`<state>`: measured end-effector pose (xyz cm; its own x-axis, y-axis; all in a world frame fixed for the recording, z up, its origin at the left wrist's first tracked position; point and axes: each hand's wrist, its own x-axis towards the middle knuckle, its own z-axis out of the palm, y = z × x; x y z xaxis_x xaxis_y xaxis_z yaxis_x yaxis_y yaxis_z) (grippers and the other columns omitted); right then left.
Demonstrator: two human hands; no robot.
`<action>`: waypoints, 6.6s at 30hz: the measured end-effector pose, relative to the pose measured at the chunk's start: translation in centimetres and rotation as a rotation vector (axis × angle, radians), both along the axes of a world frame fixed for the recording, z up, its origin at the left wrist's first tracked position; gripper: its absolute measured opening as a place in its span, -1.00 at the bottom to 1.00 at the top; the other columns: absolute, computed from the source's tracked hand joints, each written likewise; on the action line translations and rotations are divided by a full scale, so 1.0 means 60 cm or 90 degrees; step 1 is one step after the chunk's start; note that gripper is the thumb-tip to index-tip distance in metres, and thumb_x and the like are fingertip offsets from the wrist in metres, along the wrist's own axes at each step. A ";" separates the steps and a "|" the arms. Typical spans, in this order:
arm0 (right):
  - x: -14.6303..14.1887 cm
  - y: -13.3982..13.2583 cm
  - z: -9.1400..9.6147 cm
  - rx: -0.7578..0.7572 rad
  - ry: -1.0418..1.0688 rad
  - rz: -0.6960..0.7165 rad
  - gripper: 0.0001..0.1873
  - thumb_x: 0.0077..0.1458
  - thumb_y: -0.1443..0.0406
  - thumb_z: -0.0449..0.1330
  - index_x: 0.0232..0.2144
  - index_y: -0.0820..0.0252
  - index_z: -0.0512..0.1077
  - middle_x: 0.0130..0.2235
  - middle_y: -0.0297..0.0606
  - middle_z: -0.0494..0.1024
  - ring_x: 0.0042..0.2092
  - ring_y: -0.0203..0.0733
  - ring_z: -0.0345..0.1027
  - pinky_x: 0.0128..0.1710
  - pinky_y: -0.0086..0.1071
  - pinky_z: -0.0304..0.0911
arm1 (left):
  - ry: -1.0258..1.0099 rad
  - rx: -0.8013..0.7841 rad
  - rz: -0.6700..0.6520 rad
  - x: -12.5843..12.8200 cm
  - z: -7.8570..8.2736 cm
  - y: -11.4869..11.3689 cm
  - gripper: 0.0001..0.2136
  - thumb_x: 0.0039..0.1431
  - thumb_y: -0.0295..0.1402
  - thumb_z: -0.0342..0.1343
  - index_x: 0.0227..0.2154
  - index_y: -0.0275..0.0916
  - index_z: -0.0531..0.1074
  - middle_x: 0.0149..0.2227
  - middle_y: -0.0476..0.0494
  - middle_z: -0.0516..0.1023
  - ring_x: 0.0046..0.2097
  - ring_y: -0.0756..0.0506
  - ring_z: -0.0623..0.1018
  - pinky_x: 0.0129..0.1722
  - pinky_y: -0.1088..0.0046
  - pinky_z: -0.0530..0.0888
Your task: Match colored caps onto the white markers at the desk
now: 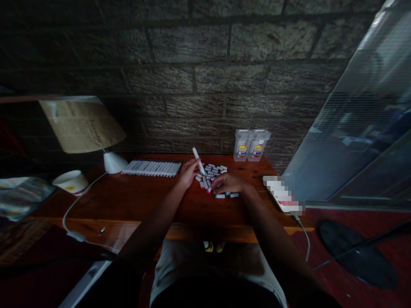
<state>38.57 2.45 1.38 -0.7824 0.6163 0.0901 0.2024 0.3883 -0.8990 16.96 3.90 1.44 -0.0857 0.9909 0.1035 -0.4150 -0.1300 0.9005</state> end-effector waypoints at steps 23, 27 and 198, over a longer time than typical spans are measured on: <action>-0.025 0.003 0.018 -0.236 0.383 -0.341 -0.49 -0.20 0.02 0.45 -0.20 0.15 0.60 -0.54 -0.47 0.37 -0.51 -0.43 0.12 -0.53 -0.52 0.02 | -0.068 0.001 -0.050 -0.003 0.003 0.001 -0.73 -0.07 -0.34 0.39 -0.34 -0.26 0.43 -0.24 -0.14 0.66 -0.34 -0.03 0.62 -0.40 0.55 0.41; -0.028 0.007 0.019 -0.277 0.455 -0.364 -0.52 -0.27 0.07 0.49 -0.28 0.16 0.59 -0.47 -0.44 0.45 -0.45 -0.42 0.22 -0.44 -0.50 0.18 | -0.066 -0.001 -0.043 -0.004 0.003 0.001 -0.73 -0.05 -0.39 0.37 -0.32 -0.25 0.40 -0.26 -0.12 0.65 -0.35 -0.03 0.62 -0.41 0.56 0.41; -0.040 0.019 -0.022 0.149 0.163 -0.344 -0.49 0.12 -0.11 0.15 -0.31 0.20 0.58 -0.37 -0.30 0.60 -0.34 -0.24 0.42 -0.30 -0.43 0.30 | 0.032 0.073 -0.133 -0.004 0.003 -0.009 -0.54 -0.07 -0.38 0.37 -0.03 -0.25 0.50 -0.03 -0.24 0.61 -0.12 -0.09 0.61 -0.18 0.43 0.54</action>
